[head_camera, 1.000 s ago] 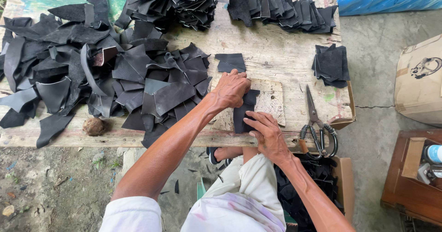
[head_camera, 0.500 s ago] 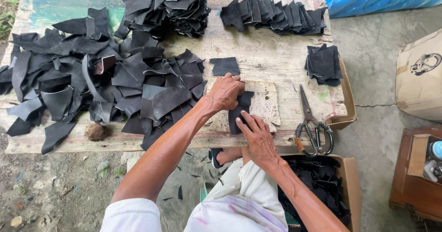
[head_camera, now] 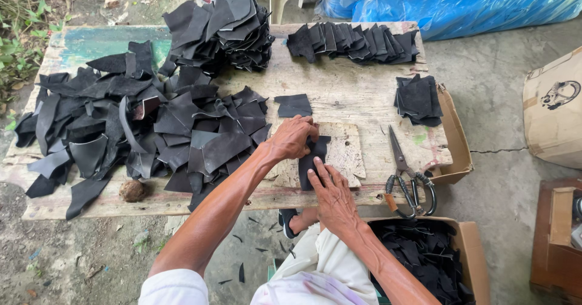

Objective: The person sorts through a large pile of black leather scraps on a wooden table, aligns specific pieces with a template, trims the edges using shears, and places the finished components into a separate stack.

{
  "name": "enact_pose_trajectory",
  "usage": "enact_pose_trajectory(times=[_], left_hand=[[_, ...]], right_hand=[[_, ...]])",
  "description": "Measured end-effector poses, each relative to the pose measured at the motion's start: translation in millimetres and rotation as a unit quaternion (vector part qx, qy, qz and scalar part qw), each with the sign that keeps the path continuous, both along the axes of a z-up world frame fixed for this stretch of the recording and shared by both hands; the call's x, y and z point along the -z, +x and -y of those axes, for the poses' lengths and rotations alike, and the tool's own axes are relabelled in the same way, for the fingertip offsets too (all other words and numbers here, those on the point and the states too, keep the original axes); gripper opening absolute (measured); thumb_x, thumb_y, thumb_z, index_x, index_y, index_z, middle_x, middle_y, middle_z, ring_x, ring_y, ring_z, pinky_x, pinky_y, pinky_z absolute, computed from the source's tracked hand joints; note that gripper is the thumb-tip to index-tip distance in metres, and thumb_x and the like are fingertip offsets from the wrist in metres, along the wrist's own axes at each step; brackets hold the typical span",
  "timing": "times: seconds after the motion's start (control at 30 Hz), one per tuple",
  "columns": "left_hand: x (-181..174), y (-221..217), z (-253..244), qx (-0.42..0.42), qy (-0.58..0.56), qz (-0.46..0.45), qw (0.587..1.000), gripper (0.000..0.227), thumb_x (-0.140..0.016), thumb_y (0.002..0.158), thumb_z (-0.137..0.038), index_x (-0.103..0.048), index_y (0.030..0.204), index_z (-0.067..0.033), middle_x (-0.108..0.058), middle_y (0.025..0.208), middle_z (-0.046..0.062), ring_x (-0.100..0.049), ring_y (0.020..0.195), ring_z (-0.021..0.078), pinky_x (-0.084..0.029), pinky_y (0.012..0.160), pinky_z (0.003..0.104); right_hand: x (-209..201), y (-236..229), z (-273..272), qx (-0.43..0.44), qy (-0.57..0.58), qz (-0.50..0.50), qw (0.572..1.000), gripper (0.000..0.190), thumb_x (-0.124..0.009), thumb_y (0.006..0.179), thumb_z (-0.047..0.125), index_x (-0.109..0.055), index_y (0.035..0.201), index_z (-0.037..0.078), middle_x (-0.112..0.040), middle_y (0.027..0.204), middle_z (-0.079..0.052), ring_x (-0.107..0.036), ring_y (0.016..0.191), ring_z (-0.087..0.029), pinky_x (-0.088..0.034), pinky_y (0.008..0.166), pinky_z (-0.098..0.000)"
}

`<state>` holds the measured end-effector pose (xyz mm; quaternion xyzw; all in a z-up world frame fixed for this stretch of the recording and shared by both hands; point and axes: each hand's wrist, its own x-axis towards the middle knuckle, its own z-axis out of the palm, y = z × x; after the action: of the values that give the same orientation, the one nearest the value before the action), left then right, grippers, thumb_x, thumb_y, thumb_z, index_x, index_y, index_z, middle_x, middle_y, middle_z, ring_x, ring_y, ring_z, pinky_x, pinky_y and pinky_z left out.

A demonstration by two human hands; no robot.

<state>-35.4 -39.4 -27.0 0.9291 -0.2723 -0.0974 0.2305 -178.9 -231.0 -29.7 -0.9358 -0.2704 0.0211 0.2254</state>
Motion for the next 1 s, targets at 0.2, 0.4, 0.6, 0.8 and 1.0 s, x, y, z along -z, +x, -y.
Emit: enact_pose_trajectory(times=[0.2, 0.4, 0.6, 0.8, 1.0], left_hand=[[3, 21, 2, -0.011, -0.001, -0.129, 0.992, 0.021, -0.070, 0.073, 0.001, -0.076, 0.092, -0.0066, -0.073, 0.097, 0.010, -0.070, 0.088, 0.0269, -0.058, 0.078, 0.037], [-7, 35, 5, -0.018, -0.010, -0.202, 0.979, 0.029, -0.063, 0.076, 0.011, -0.080, 0.090, -0.0086, -0.074, 0.110, 0.011, -0.073, 0.091, 0.0256, -0.061, 0.076, 0.037], [-16, 24, -3, -0.074, -0.014, -0.155, 0.985, 0.035, -0.063, 0.075, 0.012, -0.078, 0.097, -0.0105, -0.077, 0.111, 0.010, -0.076, 0.089, 0.0265, -0.062, 0.076, 0.036], [-44, 10, -42, -0.074, -0.202, -0.051, 0.975, 0.039, -0.078, 0.067, 0.002, -0.083, 0.105, -0.0076, -0.080, 0.097, 0.010, -0.073, 0.082, 0.0160, -0.059, 0.075, 0.032], [-55, -42, -46, -0.162, -0.401, -0.165, 0.887, 0.045, -0.075, 0.075, -0.001, -0.075, 0.120, -0.0053, -0.070, 0.078, 0.002, -0.053, 0.059, 0.0066, -0.048, 0.053, 0.028]], right_hand=[[-11, 6, -2, -0.018, -0.015, -0.042, 0.999, 0.073, -0.063, 0.068, -0.003, -0.050, 0.140, 0.001, -0.029, 0.161, -0.018, -0.034, 0.140, -0.039, -0.034, 0.110, -0.0521], [-5, 6, -1, -0.023, -0.028, -0.033, 0.999, 0.072, -0.063, 0.070, -0.002, -0.050, 0.141, 0.001, -0.028, 0.162, -0.019, -0.035, 0.139, -0.040, -0.036, 0.109, -0.0522], [-5, 3, 1, -0.031, -0.016, 0.000, 0.999, 0.074, -0.064, 0.070, -0.003, -0.049, 0.143, 0.000, -0.029, 0.162, -0.020, -0.036, 0.139, -0.040, -0.034, 0.111, -0.0526], [-25, 10, -1, -0.018, -0.001, -0.069, 0.997, 0.066, -0.064, 0.073, 0.000, -0.053, 0.138, 0.005, -0.035, 0.160, -0.015, -0.038, 0.140, -0.037, -0.035, 0.113, -0.0490], [-36, -7, 72, 0.109, 0.134, 0.002, 0.985, 0.032, -0.062, 0.096, 0.010, -0.067, 0.127, 0.005, -0.050, 0.151, -0.018, -0.045, 0.139, -0.036, -0.041, 0.111, -0.0466]])
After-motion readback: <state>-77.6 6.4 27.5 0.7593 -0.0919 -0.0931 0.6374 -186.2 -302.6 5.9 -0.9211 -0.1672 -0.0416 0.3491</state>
